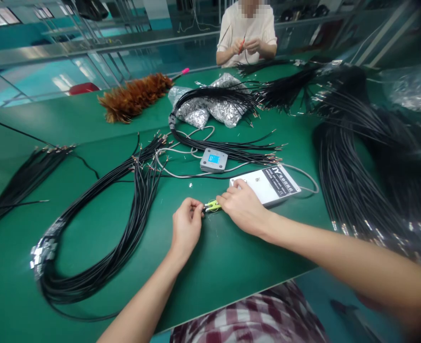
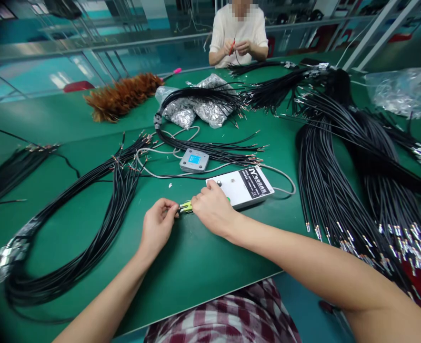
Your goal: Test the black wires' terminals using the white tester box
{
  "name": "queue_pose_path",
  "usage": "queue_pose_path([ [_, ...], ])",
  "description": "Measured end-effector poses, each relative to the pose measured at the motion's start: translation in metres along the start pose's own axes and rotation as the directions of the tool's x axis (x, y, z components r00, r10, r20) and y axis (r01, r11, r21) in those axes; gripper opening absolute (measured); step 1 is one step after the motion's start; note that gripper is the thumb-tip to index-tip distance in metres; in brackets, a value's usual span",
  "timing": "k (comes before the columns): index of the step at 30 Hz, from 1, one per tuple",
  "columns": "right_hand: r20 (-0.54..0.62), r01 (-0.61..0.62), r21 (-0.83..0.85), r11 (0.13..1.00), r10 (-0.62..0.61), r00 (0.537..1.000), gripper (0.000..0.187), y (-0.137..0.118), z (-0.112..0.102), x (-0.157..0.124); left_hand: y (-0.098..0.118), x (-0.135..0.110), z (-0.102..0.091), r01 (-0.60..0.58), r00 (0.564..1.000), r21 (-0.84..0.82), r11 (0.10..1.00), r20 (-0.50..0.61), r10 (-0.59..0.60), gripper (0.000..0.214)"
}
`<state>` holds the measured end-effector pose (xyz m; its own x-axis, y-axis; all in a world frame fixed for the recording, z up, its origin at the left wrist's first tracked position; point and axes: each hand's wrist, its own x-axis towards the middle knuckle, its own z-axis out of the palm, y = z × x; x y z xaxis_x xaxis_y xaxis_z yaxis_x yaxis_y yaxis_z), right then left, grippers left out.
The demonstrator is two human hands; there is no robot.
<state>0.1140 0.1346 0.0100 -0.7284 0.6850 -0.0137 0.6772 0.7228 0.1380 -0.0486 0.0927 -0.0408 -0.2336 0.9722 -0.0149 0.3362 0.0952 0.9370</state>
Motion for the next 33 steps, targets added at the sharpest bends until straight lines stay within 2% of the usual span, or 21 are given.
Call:
queue_pose_path([
  [19,-0.076,-0.024,0.075,0.997,0.029,0.997,0.019,0.003,0.005,-0.001,-0.002,-0.006,0.006,-0.044,0.999,0.027,0.999,-0.030,0.045,0.013],
  [24,-0.088,-0.018,0.080,0.997,0.025,0.996,0.012,0.001,0.003,-0.001,-0.002,-0.006,0.004,-0.091,0.995,0.088,0.992,-0.023,0.093,0.013],
  [26,-0.128,0.009,0.099,0.995,0.004,0.992,0.006,0.003,0.001,-0.003,-0.002,-0.006,0.001,-0.123,0.992,0.128,0.984,0.000,0.124,0.012],
  [28,-0.218,0.045,0.137,0.990,-0.014,0.976,0.015,0.010,-0.003,-0.012,-0.001,-0.005,-0.004,-0.164,0.986,0.161,0.973,0.037,0.161,0.013],
  [30,-0.349,0.051,0.202,0.978,0.023,0.937,0.024,0.020,-0.004,-0.028,-0.001,-0.004,-0.008,-0.201,0.979,0.176,0.964,0.075,0.190,0.013],
  [31,-0.415,0.038,0.245,0.969,0.069,0.907,0.024,0.025,-0.004,-0.039,-0.001,-0.003,-0.010,-0.212,0.976,0.177,0.961,0.089,0.199,0.014],
  [33,-0.521,-0.056,0.351,0.935,0.244,0.818,0.019,0.033,0.002,-0.065,-0.001,-0.002,-0.012,-0.225,0.972,0.173,0.959,0.105,0.209,0.014],
])
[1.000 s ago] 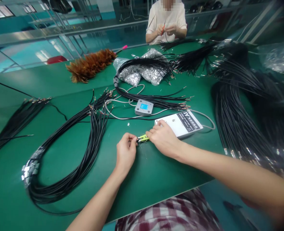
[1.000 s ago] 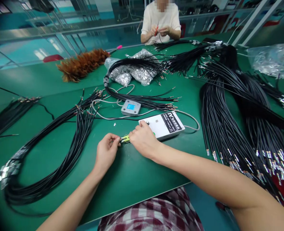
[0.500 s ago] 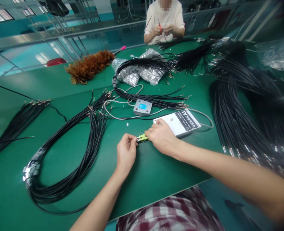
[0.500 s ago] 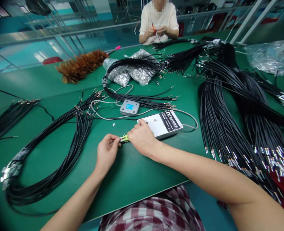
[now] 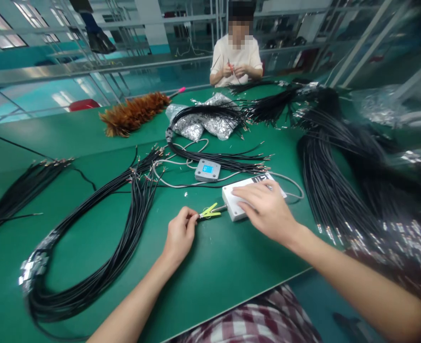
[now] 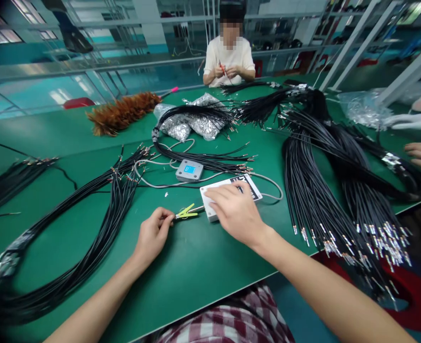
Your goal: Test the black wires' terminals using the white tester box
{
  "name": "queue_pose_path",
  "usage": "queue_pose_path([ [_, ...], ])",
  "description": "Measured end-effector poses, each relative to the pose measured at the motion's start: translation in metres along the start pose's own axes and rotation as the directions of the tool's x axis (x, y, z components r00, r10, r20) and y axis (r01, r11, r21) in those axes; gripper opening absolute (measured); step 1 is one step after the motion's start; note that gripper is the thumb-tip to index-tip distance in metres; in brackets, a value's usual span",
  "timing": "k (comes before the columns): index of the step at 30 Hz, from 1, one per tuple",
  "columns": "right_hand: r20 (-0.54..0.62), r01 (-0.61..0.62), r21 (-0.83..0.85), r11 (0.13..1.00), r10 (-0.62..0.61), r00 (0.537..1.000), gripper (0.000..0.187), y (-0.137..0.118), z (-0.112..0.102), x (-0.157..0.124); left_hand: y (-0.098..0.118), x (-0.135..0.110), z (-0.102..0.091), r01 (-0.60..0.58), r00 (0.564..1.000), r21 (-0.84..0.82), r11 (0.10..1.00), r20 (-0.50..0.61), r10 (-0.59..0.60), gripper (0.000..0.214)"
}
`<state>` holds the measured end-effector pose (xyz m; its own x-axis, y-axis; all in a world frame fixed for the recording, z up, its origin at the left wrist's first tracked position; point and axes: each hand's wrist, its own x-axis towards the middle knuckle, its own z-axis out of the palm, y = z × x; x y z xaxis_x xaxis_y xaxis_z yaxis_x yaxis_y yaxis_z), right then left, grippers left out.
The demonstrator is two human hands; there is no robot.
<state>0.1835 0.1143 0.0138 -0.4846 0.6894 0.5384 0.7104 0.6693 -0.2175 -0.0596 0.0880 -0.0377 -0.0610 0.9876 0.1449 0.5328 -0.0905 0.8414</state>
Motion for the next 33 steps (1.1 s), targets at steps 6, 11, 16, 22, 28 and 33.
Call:
queue_pose_path([
  [6,-0.096,-0.085,0.070,0.994,0.091,0.991,0.013,0.001,-0.003,-0.053,-0.003,0.001,0.000,0.001,1.000,-0.014,1.000,-0.014,-0.001,0.015],
  [11,-0.088,-0.034,0.035,0.999,0.037,0.995,0.013,-0.006,0.006,-0.051,-0.003,0.000,0.002,0.026,1.000,0.002,1.000,-0.009,-0.026,0.016],
  [16,-0.095,0.007,0.000,1.000,-0.007,0.995,0.016,0.001,0.010,-0.050,-0.006,0.000,-0.003,0.042,0.999,0.014,0.999,-0.010,-0.042,0.016],
  [22,-0.124,0.019,0.008,1.000,-0.018,0.992,0.016,0.005,0.014,-0.055,-0.011,-0.008,-0.033,0.092,0.994,-0.006,0.996,-0.051,-0.092,0.017],
  [28,-0.147,0.003,0.057,0.998,0.005,0.989,0.016,-0.023,0.007,-0.041,0.027,-0.036,-0.035,0.192,0.981,-0.174,0.966,0.073,-0.182,0.019],
  [33,0.049,-0.009,0.315,0.949,-0.007,0.999,0.016,-0.065,0.017,-0.018,0.050,-0.050,-0.020,0.199,0.970,-0.268,0.943,0.188,-0.151,0.017],
])
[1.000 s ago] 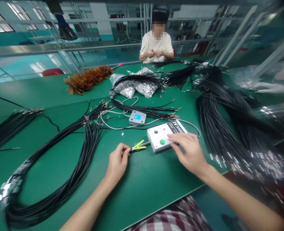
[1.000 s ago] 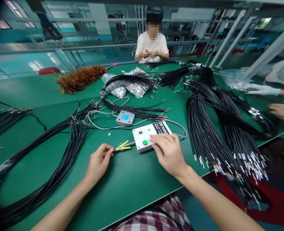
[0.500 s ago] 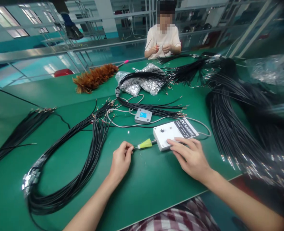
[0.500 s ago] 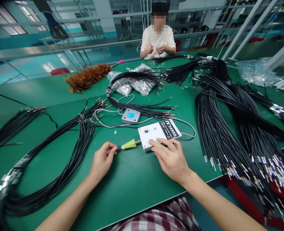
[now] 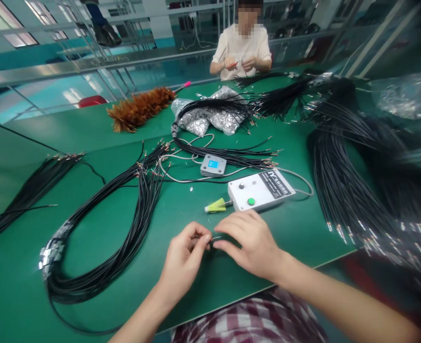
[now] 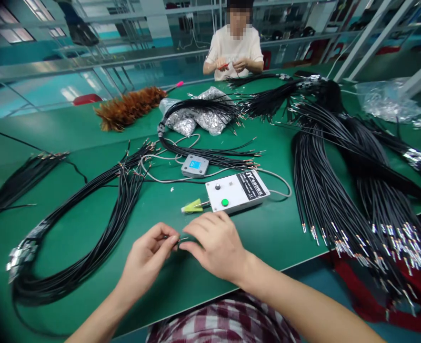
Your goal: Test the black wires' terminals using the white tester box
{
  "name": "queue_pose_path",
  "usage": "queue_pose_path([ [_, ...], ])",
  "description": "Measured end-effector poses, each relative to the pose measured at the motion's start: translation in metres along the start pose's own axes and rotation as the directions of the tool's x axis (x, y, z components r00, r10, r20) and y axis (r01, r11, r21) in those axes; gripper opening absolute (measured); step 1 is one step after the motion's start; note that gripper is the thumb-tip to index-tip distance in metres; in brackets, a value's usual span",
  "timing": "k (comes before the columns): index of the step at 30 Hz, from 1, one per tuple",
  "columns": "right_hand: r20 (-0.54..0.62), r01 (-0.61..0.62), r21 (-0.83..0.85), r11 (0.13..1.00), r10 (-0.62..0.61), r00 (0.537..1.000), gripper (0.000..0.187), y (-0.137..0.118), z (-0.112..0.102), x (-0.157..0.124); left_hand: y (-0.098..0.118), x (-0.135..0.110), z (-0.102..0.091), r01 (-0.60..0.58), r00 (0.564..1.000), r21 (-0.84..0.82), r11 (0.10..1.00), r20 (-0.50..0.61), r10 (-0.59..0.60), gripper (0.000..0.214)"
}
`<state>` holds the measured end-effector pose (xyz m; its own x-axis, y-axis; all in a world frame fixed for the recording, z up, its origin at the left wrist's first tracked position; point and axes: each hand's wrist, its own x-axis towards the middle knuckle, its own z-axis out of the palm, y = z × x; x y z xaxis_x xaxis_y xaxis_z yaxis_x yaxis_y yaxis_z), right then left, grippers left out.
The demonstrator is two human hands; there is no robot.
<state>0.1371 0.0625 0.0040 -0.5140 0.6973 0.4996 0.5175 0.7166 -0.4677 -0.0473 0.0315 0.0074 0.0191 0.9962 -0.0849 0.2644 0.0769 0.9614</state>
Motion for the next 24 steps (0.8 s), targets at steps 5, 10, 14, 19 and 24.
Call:
queue_pose_path([
  [5,0.059,-0.037,0.152,0.988,0.028,0.998,0.020,-0.002,0.004,0.005,0.000,-0.004,0.000,0.092,0.995,-0.108,0.990,0.047,-0.087,0.020],
  [10,-0.002,-0.170,0.188,0.967,0.173,0.985,0.016,0.001,-0.007,0.001,0.001,-0.004,0.000,0.183,0.983,-0.208,0.961,0.019,-0.183,0.026],
  [14,0.038,-0.075,0.112,0.991,0.071,0.997,0.013,0.000,0.000,0.001,-0.003,-0.003,0.003,0.181,0.983,-0.204,0.962,0.024,-0.180,0.027],
  [19,0.089,0.010,-0.117,0.993,0.000,0.996,0.019,0.020,0.002,0.017,-0.012,0.002,-0.005,0.118,0.990,-0.089,0.989,-0.071,-0.124,0.024],
  [24,0.345,0.110,-0.398,0.911,0.037,0.938,0.010,0.042,0.000,0.053,-0.016,0.018,-0.014,0.167,0.980,-0.101,0.981,-0.094,-0.176,0.025],
])
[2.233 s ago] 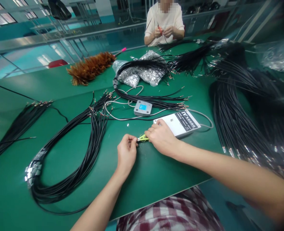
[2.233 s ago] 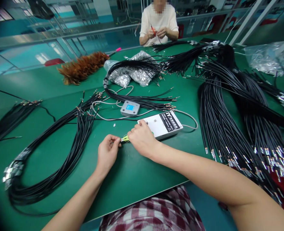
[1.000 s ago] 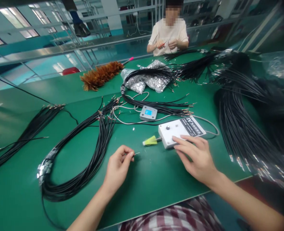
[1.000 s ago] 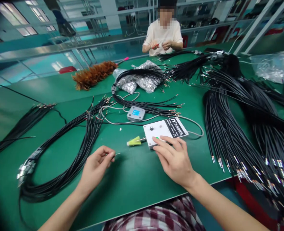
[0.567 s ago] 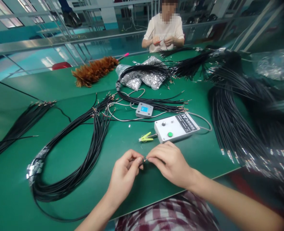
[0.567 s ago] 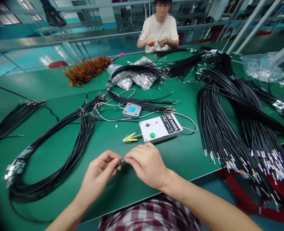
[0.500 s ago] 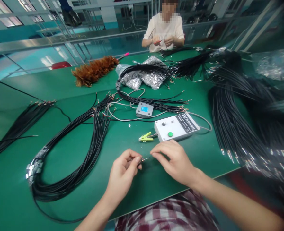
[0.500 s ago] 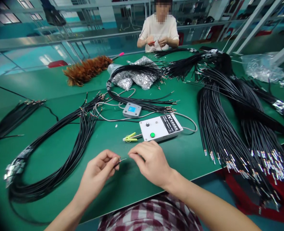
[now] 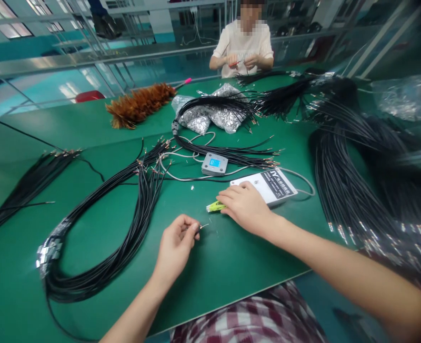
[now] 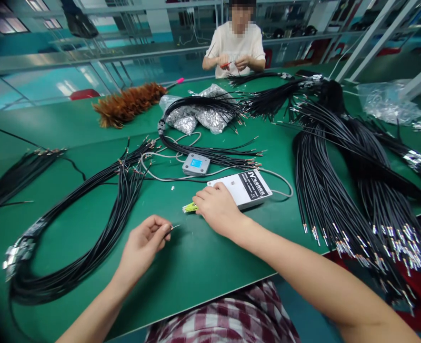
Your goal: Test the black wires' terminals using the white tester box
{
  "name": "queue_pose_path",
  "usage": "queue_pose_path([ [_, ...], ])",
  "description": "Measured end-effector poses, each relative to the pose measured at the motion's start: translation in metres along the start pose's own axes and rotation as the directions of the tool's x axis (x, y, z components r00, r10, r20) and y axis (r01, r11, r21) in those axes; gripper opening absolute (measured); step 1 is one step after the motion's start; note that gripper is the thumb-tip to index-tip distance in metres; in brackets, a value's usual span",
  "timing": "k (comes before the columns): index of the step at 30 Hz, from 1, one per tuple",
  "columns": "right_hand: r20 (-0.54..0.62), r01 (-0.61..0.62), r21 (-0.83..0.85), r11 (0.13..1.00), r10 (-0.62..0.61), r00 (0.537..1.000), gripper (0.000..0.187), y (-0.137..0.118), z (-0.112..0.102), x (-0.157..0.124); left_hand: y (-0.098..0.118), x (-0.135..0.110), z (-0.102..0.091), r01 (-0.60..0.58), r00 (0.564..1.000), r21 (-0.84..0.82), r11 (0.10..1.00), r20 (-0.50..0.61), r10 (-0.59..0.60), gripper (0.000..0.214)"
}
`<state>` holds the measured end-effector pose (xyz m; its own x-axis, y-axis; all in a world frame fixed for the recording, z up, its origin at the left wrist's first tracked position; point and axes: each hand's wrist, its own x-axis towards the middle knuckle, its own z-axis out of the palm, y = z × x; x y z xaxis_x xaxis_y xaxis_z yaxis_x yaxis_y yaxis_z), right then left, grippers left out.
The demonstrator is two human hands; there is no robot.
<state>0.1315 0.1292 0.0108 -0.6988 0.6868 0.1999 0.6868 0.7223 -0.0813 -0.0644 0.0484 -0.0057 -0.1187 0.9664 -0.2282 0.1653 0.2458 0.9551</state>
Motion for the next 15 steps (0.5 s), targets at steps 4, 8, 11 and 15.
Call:
queue_pose_path([
  [4,0.233,-0.001,-0.039,0.999,0.011,0.972,0.006,0.001,-0.004,0.018,-0.001,0.014,0.003,-0.053,0.999,0.041,0.998,0.002,0.053,0.023],
  [8,0.223,-0.045,-0.064,0.997,0.058,0.973,0.004,-0.002,-0.005,0.022,-0.005,0.027,0.007,-0.136,0.990,0.114,0.984,-0.015,0.139,0.020],
  [11,0.197,-0.026,-0.082,0.996,0.042,0.979,0.008,-0.003,-0.003,0.023,-0.009,0.035,0.010,-0.149,0.988,0.141,0.979,-0.019,0.153,0.017],
  [15,0.190,-0.013,-0.107,0.994,0.033,0.981,0.012,-0.003,-0.003,0.025,-0.014,0.043,0.013,-0.173,0.983,0.188,0.967,-0.034,0.183,0.015],
])
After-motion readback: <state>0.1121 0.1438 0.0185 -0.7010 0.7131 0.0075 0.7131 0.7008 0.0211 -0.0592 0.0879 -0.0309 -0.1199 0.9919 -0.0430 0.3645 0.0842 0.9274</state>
